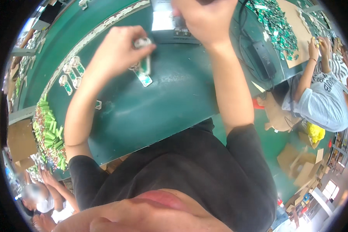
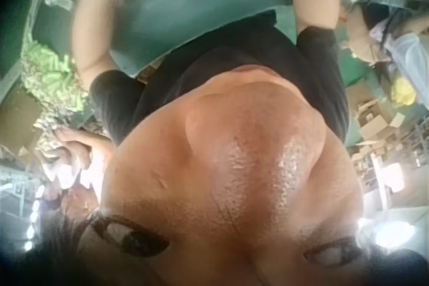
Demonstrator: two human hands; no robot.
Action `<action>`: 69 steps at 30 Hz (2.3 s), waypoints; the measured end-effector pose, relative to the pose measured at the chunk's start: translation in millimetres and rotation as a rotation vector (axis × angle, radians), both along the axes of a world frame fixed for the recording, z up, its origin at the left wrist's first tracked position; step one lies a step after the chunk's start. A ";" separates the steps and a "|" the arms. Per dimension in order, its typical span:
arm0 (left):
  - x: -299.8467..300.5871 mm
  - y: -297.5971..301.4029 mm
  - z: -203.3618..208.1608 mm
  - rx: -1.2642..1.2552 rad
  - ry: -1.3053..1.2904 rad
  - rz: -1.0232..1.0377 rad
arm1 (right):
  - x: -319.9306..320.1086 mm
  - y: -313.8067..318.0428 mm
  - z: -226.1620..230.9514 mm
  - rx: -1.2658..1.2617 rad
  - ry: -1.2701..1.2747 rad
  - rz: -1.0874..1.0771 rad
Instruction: Scanning and organizing small electronic components on an assembly line.
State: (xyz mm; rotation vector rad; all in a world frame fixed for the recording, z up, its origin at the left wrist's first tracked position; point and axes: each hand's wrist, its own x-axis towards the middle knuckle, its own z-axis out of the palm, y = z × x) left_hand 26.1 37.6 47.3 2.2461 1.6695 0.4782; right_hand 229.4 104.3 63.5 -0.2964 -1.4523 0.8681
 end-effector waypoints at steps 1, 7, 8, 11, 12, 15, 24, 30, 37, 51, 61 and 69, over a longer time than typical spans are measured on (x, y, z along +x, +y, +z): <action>10.1 -4.9 -8.1 0.033 0.012 -0.013 | 1.9 -1.7 1.0 -0.008 -0.015 0.016; 34.5 -31.0 -37.7 -0.057 0.170 0.032 | 1.3 -19.5 -4.6 -0.134 0.138 0.243; 33.4 -36.5 -41.6 -0.055 0.161 0.008 | 2.5 -21.4 -6.8 -0.135 0.163 0.250; 9.9 -46.5 -46.5 0.235 0.342 0.008 | 4.2 -23.9 -8.9 -0.126 0.183 0.250; -3.3 -44.3 -48.6 0.235 0.377 0.010 | 3.2 -25.6 -8.4 -0.119 0.185 0.250; -39.5 -40.6 -57.1 0.149 0.420 0.065 | 3.0 -28.0 -6.9 -0.143 0.206 0.267; -108.4 -66.8 -40.2 0.189 0.625 0.028 | -0.7 -36.0 -8.2 -0.187 0.187 0.283; -23.5 -69.5 -22.9 0.259 0.004 -0.252 | -11.9 -33.0 -12.4 -0.073 0.346 0.427; 12.1 -63.2 -74.7 0.376 -0.148 -0.172 | -2.3 -32.4 -3.5 -0.050 0.121 0.374; -14.7 -69.6 -59.5 0.197 -0.303 -0.274 | -41.2 -49.5 -50.7 -0.136 0.049 0.402; -12.9 -68.2 -56.7 0.177 -0.358 -0.306 | -48.3 -50.4 -62.2 -0.075 -0.032 0.436; -13.0 -69.2 -62.6 0.218 -0.367 -0.291 | -53.0 -48.6 -69.6 -0.085 -0.116 0.382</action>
